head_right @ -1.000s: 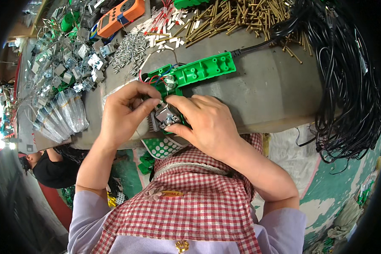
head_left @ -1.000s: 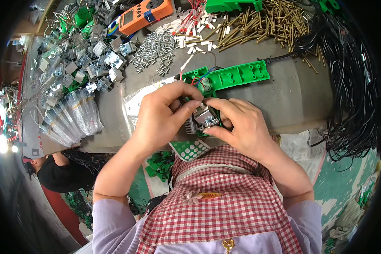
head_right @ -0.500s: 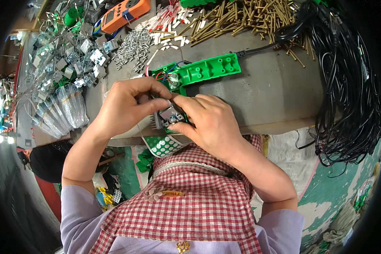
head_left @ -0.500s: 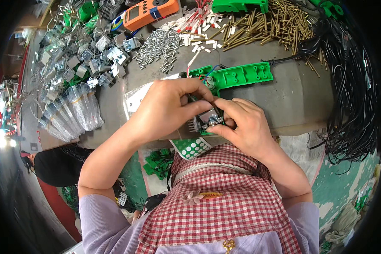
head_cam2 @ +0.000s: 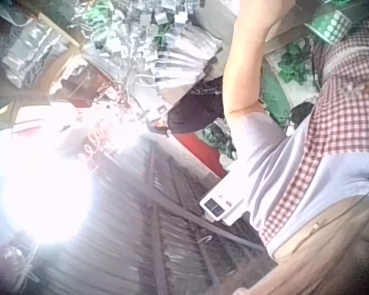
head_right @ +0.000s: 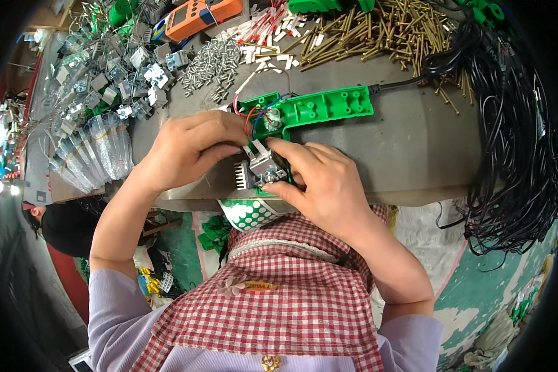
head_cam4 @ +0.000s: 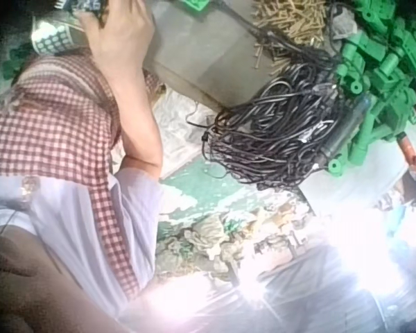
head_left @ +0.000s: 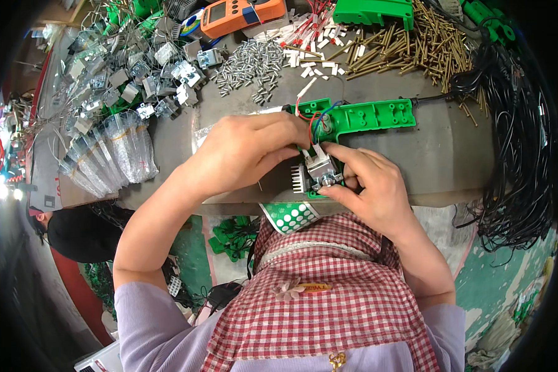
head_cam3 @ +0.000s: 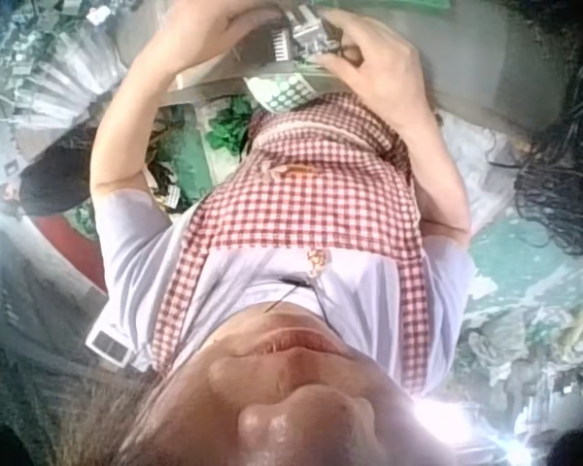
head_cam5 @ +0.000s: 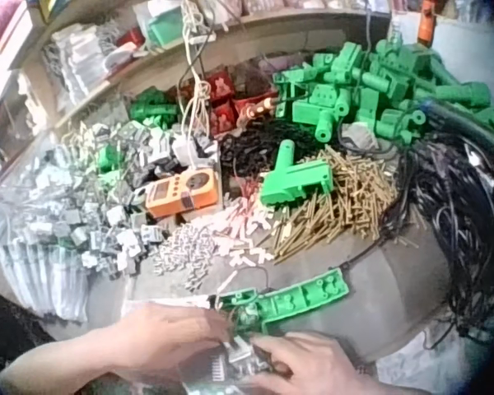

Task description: Assembling the internal components and housing of a green handheld electronic device.

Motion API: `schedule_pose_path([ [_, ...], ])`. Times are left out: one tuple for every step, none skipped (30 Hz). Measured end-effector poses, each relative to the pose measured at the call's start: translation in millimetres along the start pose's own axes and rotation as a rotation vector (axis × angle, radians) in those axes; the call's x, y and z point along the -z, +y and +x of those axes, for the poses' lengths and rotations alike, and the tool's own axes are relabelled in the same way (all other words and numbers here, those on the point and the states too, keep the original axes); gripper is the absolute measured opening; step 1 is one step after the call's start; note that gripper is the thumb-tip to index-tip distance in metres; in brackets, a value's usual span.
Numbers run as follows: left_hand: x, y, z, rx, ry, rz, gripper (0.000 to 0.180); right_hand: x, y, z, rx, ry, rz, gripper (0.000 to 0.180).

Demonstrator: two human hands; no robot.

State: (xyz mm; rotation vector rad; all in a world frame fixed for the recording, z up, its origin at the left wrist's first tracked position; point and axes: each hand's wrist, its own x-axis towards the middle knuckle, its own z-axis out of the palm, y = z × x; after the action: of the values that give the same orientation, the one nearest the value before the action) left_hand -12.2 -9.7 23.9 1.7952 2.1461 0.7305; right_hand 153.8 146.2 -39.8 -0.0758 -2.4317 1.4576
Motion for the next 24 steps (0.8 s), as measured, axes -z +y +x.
schedule_pose_path([
  [0, -1, 1, 0.000, -0.048, -0.021, 0.020, 0, 0, 0, 0.002, -0.001, -0.002, 0.048],
  [0, -2, 2, 0.001, -0.095, -0.043, 0.017, 0, 0, 1, 0.004, -0.003, -0.004, 0.048],
  [1, -3, 4, -0.004, -0.097, -0.047, 0.017, 0, 0, 1, 0.000, 0.000, -0.007, 0.048],
  [3, -4, 6, 0.028, -0.117, -0.079, 0.016, 0, 0, 1, -0.012, -0.014, -0.010, 0.048],
  [6, -3, 8, 0.061, -0.137, -0.111, 0.014, 0, -1, 1, -0.023, -0.029, -0.013, 0.048],
  [9, 0, 12, 0.058, -0.138, -0.116, 0.014, 1, 0, 1, -0.027, -0.028, -0.016, 0.048],
  [14, 4, 17, 0.112, -0.200, -0.107, 0.015, 1, 0, 1, -0.023, -0.029, -0.022, 0.048],
  [15, 7, 20, 0.167, -0.262, -0.097, 0.015, 2, 0, 1, -0.019, -0.031, -0.027, 0.048],
  [15, 7, 20, 0.166, -0.262, -0.096, 0.015, 1, 0, 1, -0.019, -0.029, -0.027, 0.048],
  [14, 7, 20, 0.122, -0.244, -0.104, 0.016, 1, 0, 1, -0.022, -0.022, -0.017, 0.048],
  [14, 7, 21, 0.077, -0.227, -0.111, 0.016, 0, -1, 1, -0.025, -0.014, -0.007, 0.047],
  [13, 6, 20, 0.077, -0.228, -0.111, 0.016, 0, -1, 1, -0.025, -0.012, -0.006, 0.047],
  [13, 6, 18, 0.024, -0.209, -0.062, 0.017, 0, -1, 1, -0.027, -0.020, -0.009, 0.047],
  [12, 6, 16, -0.030, -0.191, -0.014, 0.017, 0, -1, 1, -0.028, -0.026, -0.011, 0.047],
  [11, 7, 14, -0.032, -0.193, -0.014, 0.017, 1, -2, 2, -0.029, -0.023, -0.011, 0.047],
  [10, 9, 12, -0.043, -0.192, 0.014, 0.017, 2, -3, 2, -0.032, -0.039, -0.008, 0.047],
  [10, 10, 10, -0.055, -0.191, 0.043, 0.018, 3, -3, 3, -0.034, -0.054, -0.005, 0.046],
  [11, 11, 11, -0.058, -0.192, 0.044, 0.018, 3, -3, 2, -0.034, -0.051, -0.005, 0.046],
  [12, 12, 12, 0.043, -0.198, 0.030, 0.017, 2, -1, 1, -0.037, -0.041, 0.003, 0.046],
  [13, 12, 12, 0.144, -0.203, 0.016, 0.017, 2, -1, 1, -0.041, -0.031, 0.012, 0.046],
  [14, 9, 13, 0.142, -0.204, 0.016, 0.017, 2, -1, 1, -0.042, -0.029, 0.012, 0.046],
  [14, 3, 14, 0.068, -0.189, -0.005, 0.016, 2, -1, 1, -0.043, -0.039, 0.003, 0.046],
  [14, -1, 14, -0.006, -0.173, -0.026, 0.016, 2, -1, 1, -0.045, -0.048, -0.006, 0.046],
  [12, -2, 14, -0.008, -0.173, -0.025, 0.016, 2, 0, 0, -0.044, -0.046, -0.008, 0.046],
])
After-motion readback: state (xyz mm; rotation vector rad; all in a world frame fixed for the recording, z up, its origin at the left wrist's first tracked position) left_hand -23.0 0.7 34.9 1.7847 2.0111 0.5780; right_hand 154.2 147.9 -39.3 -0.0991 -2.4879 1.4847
